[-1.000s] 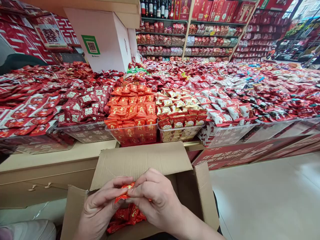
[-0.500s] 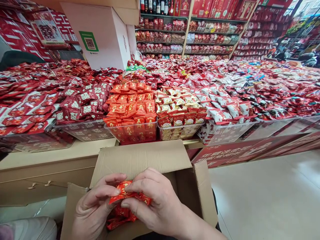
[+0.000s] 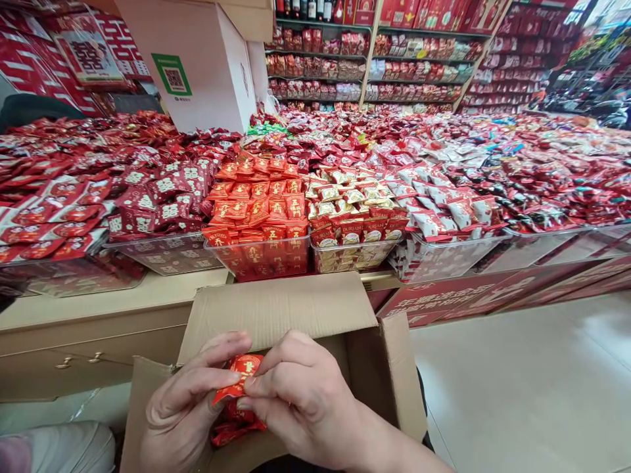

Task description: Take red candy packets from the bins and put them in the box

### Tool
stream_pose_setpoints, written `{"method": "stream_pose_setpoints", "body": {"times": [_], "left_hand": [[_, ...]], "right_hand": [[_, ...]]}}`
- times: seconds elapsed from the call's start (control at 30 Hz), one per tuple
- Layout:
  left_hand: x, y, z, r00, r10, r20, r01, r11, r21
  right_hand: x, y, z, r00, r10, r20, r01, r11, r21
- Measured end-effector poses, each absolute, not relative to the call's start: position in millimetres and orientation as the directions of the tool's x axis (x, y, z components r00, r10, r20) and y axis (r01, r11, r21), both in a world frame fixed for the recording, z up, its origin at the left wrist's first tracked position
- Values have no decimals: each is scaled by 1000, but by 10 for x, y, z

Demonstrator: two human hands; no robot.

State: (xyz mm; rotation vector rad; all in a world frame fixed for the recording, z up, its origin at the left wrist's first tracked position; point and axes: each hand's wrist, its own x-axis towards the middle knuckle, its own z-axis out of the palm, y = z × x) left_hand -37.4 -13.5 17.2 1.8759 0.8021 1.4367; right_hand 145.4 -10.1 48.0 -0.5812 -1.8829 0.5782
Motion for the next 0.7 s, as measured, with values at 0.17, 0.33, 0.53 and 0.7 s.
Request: {"method": "stream_pose_setpoints", "body": {"times": [0.17, 0.33, 0.53, 0.7], "left_hand": [[-309, -123, 166, 188, 852, 489, -10, -496, 868], [-232, -152, 84, 66, 995, 75, -166, -64, 984], [-167, -123, 106, 133, 978, -158, -246, 187, 951], [-120, -75, 110, 13, 979, -204, -350, 196, 916]], "right_hand": [[1418, -52, 424, -292, 656, 696, 107, 745, -658], [1345, 91, 267, -178, 942, 284, -168, 255, -952], [1355, 270, 154, -171, 977, -124, -382, -182, -906], [1344, 298, 113, -209, 973, -100, -403, -179, -897]]}}
